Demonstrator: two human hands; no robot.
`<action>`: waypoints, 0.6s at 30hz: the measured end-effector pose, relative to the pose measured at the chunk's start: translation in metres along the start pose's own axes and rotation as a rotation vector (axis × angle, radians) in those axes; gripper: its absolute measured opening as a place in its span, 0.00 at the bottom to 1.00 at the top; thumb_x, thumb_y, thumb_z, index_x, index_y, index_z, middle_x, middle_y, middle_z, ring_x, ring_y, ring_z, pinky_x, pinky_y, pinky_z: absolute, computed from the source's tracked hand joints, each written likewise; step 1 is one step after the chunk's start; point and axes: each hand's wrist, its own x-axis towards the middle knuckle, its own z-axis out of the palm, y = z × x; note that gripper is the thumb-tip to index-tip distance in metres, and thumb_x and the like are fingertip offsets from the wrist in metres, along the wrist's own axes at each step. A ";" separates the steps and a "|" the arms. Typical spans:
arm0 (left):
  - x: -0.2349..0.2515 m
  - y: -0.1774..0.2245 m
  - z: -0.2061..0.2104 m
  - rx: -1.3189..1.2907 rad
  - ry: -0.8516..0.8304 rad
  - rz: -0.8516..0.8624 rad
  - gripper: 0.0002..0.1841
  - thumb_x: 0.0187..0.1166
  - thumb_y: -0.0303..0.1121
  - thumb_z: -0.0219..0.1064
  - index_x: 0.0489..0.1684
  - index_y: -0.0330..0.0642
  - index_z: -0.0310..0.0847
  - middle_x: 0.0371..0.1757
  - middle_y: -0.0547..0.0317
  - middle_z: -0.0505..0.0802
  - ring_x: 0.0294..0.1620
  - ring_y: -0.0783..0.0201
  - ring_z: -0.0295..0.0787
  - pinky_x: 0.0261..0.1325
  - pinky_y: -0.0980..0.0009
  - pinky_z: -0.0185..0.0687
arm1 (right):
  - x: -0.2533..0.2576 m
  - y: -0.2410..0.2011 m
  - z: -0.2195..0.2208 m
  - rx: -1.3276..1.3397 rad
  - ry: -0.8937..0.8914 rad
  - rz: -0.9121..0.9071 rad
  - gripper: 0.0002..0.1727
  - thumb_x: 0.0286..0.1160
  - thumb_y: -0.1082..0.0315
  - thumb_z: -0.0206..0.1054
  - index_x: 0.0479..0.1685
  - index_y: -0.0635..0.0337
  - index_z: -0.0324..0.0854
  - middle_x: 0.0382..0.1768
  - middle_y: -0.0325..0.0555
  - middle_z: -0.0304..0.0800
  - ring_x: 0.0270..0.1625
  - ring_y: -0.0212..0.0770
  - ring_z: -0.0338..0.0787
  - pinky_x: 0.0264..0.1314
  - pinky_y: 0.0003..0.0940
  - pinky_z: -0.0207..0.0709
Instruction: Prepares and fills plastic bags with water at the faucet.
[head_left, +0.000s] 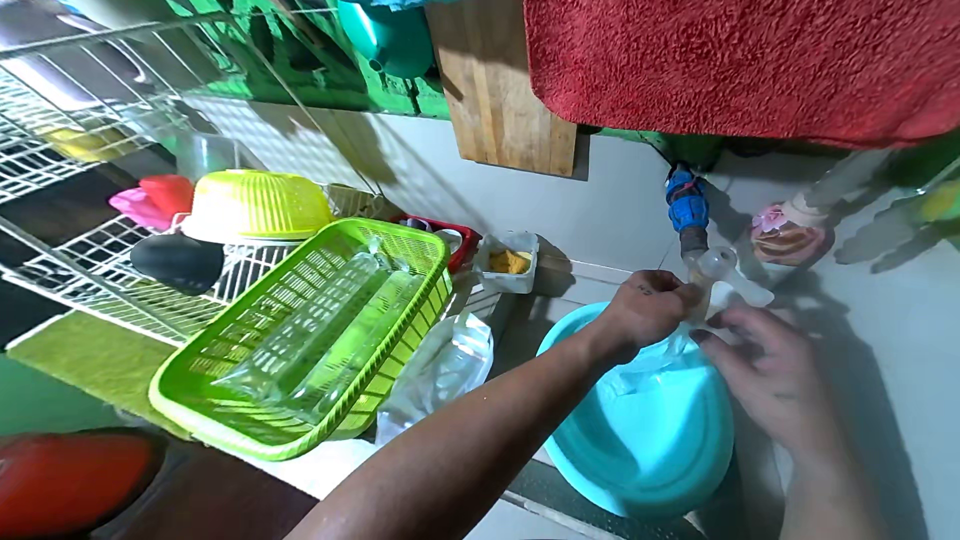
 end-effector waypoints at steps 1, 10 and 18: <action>0.000 -0.001 0.000 0.014 -0.003 0.012 0.16 0.92 0.42 0.56 0.47 0.36 0.82 0.41 0.53 0.86 0.41 0.63 0.83 0.46 0.62 0.79 | 0.000 0.001 -0.001 -0.025 -0.012 -0.005 0.11 0.68 0.52 0.72 0.39 0.46 0.87 0.42 0.32 0.86 0.50 0.33 0.85 0.50 0.39 0.82; 0.015 0.003 -0.008 0.105 -0.070 0.040 0.10 0.87 0.34 0.65 0.43 0.34 0.83 0.39 0.54 0.86 0.40 0.64 0.84 0.48 0.63 0.83 | 0.001 -0.001 -0.005 0.006 -0.027 0.016 0.04 0.64 0.63 0.67 0.34 0.50 0.81 0.31 0.32 0.84 0.32 0.27 0.86 0.32 0.30 0.83; 0.013 0.009 -0.011 0.400 -0.019 0.041 0.11 0.81 0.35 0.68 0.30 0.38 0.83 0.27 0.54 0.87 0.31 0.59 0.84 0.36 0.55 0.77 | 0.000 -0.013 0.001 -0.117 -0.094 -0.017 0.10 0.66 0.66 0.65 0.45 0.56 0.85 0.38 0.40 0.87 0.39 0.37 0.89 0.40 0.44 0.85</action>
